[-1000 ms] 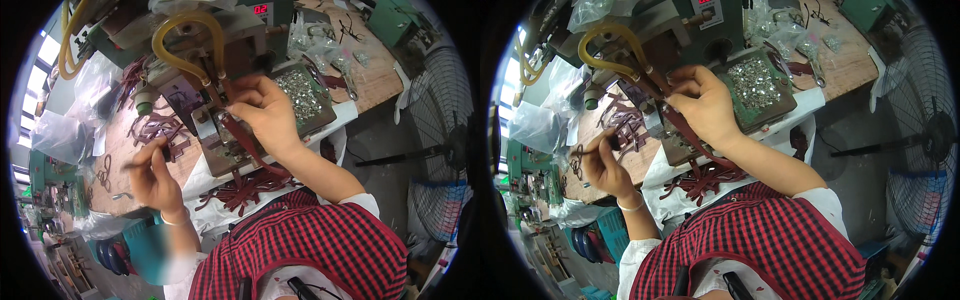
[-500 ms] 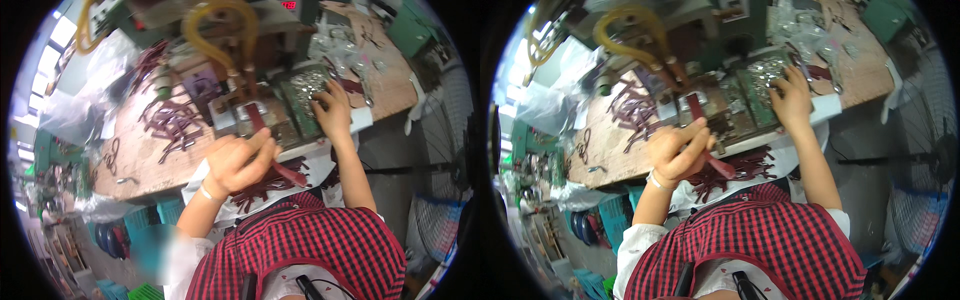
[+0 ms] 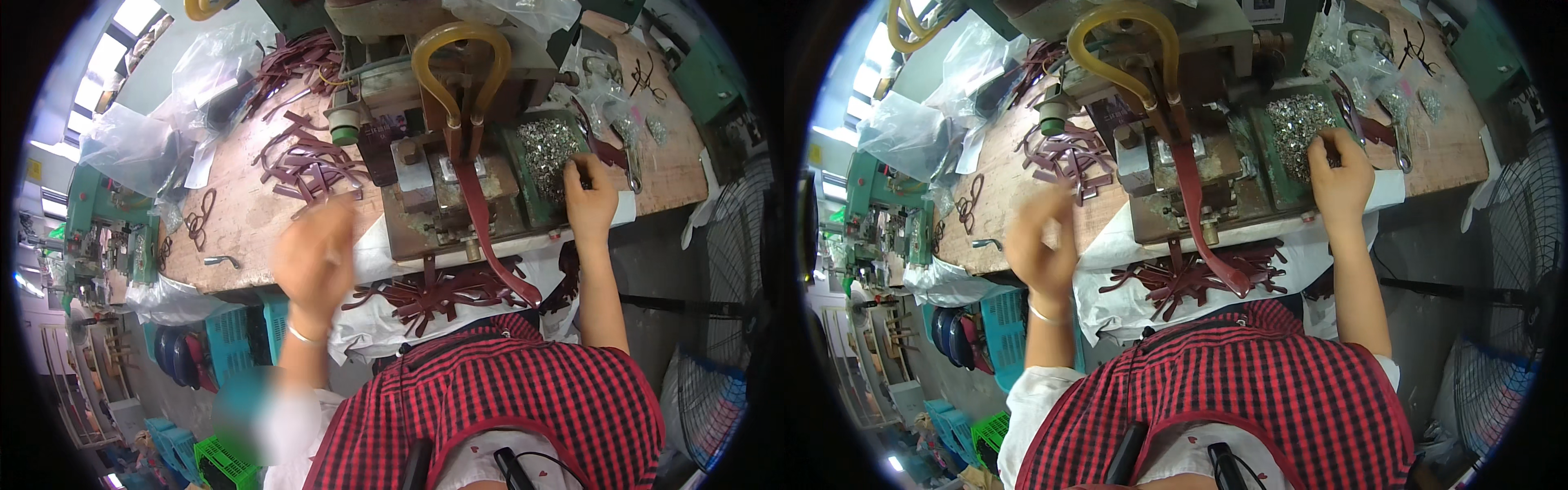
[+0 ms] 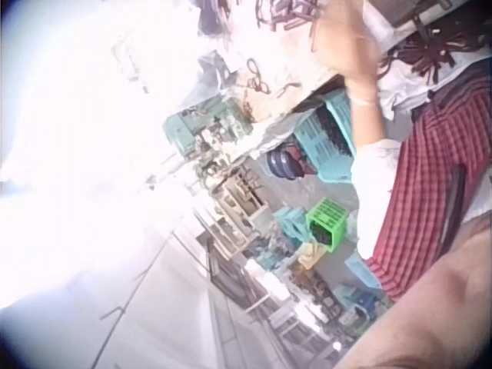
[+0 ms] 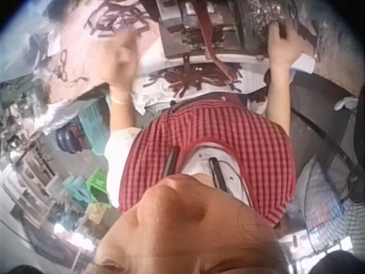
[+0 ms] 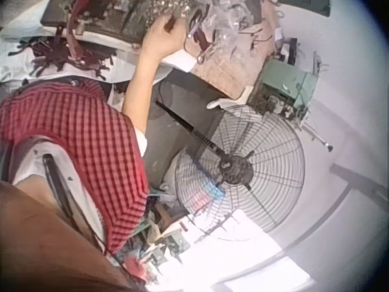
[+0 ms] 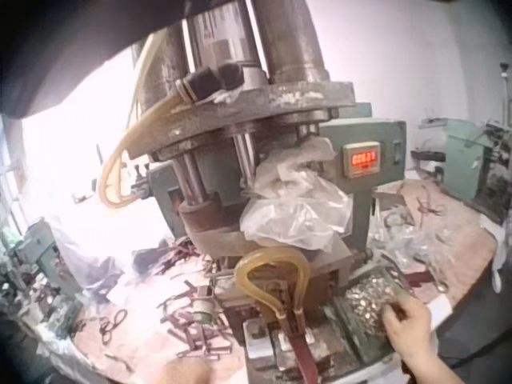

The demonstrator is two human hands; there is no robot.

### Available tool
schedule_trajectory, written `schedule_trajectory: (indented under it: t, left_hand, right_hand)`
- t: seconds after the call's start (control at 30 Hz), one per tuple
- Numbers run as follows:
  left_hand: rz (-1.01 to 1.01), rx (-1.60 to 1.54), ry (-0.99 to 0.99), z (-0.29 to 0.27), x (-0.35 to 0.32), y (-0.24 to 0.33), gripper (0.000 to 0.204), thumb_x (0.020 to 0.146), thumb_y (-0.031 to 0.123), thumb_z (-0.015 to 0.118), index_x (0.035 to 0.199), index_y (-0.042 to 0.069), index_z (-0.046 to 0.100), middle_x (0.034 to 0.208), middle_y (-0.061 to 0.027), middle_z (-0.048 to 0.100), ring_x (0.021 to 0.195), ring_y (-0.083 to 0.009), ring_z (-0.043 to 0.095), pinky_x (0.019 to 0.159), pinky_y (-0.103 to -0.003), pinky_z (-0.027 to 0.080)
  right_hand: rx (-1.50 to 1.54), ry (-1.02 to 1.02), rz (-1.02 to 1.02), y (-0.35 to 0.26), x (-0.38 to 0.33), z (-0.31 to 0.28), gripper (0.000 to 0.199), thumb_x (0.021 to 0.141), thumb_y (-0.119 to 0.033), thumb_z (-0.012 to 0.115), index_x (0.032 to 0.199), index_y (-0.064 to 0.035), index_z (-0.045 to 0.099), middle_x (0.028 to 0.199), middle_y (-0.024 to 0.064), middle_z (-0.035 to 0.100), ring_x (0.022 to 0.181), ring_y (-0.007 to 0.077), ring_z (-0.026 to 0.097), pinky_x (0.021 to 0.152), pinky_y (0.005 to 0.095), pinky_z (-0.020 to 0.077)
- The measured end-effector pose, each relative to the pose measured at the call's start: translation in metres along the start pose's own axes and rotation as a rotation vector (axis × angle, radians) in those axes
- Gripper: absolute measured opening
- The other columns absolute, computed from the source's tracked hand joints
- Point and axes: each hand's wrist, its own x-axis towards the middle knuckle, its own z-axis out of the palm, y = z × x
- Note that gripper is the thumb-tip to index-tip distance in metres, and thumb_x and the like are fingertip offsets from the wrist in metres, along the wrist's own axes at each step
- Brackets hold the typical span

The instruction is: The person repeatedly picks reddish-brown leather straps and small metal hardware from a tray, inserts the hardware into the strap ends, and uses a press machine to secure them. The finished straps are placed on the table. The process is repeated continuously.

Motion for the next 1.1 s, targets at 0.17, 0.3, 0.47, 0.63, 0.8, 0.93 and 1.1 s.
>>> schedule_trajectory:
  t: [0.17,0.3,0.47,0.63,0.8,0.93,1.1]
  left_hand:
    - [-0.15,0.278,-0.528,0.035,-0.027,-0.112,0.029,0.075,-0.001,0.07,0.097,0.015,0.08,0.146,-0.0057,0.059,0.116,-0.0333,0.057,0.1,-0.041,0.049]
    - [-0.179,0.145,-0.351,0.044,-0.048,-0.132,0.028,0.072,-0.003,0.073,0.095,0.013,0.079,0.14,-0.0082,0.063,0.113,-0.0322,0.06,0.098,-0.041,0.05]
    - [-0.436,0.05,0.007,0.008,0.015,-0.117,0.01,0.09,0.009,0.074,0.099,0.005,0.073,0.085,-0.0077,0.072,0.069,-0.0228,0.067,0.065,-0.031,0.052]
    - [-0.532,0.371,-0.278,0.027,-0.049,-0.196,0.016,0.095,0.021,0.068,0.096,0.006,0.07,0.086,-0.0165,0.071,0.081,-0.0389,0.068,0.069,-0.047,0.051]
    - [-0.545,0.099,-0.088,0.039,-0.06,-0.131,0.014,0.097,0.016,0.068,0.098,0.002,0.07,0.085,-0.016,0.071,0.071,-0.0306,0.068,0.067,-0.036,0.054]
    - [-0.665,-0.392,0.151,0.024,-0.018,-0.104,0.022,0.108,0.017,0.055,0.102,-0.001,0.066,0.089,-0.0054,0.074,0.075,-0.0084,0.066,0.065,-0.023,0.05]
    - [-0.722,-0.561,0.215,0.063,-0.044,-0.08,0.01,0.102,0.005,0.064,0.108,-0.003,0.066,0.094,-0.0039,0.07,0.085,-0.0078,0.065,0.076,-0.023,0.052]
  right_hand:
    - [0.325,-0.058,0.091,-0.015,0.005,0.017,0.01,0.09,-0.006,0.07,0.099,-0.0022,0.069,0.083,0.0006,0.069,0.074,0.0072,0.062,0.071,0.0233,0.0493]
    - [0.324,-0.102,0.127,-0.026,0.006,0.027,0.012,0.091,-0.007,0.072,0.102,-0.0021,0.072,0.085,0.0013,0.071,0.077,0.0074,0.063,0.075,0.024,0.0502]
    - [0.352,-0.059,0.132,-0.019,0.006,0.009,0.013,0.094,-0.006,0.071,0.105,-0.0012,0.073,0.091,0.0028,0.074,0.084,0.0085,0.065,0.08,0.0244,0.0504]
    - [0.319,-0.057,0.094,-0.015,0.005,0.015,0.014,0.094,-0.007,0.07,0.106,-0.0011,0.074,0.096,0.004,0.075,0.088,0.0093,0.066,0.082,0.0248,0.0507]
    - [0.401,-0.108,0.219,-0.015,-0.015,-0.016,0.017,0.093,-0.005,0.07,0.108,-0.0015,0.076,0.101,0.0047,0.075,0.091,0.0102,0.068,0.085,0.0243,0.0514]
    - [0.574,-0.271,0.072,-0.08,-0.004,-0.017,0.02,0.089,-0.003,0.073,0.109,-0.0002,0.074,0.101,0.0051,0.075,0.092,0.0112,0.068,0.085,0.0255,0.0521]
    - [0.731,-0.34,0.063,-0.118,-0.002,0.036,0.027,0.085,-0.003,0.072,0.111,0.0018,0.067,0.094,0.0078,0.073,0.091,0.0132,0.069,0.086,0.0283,0.0521]
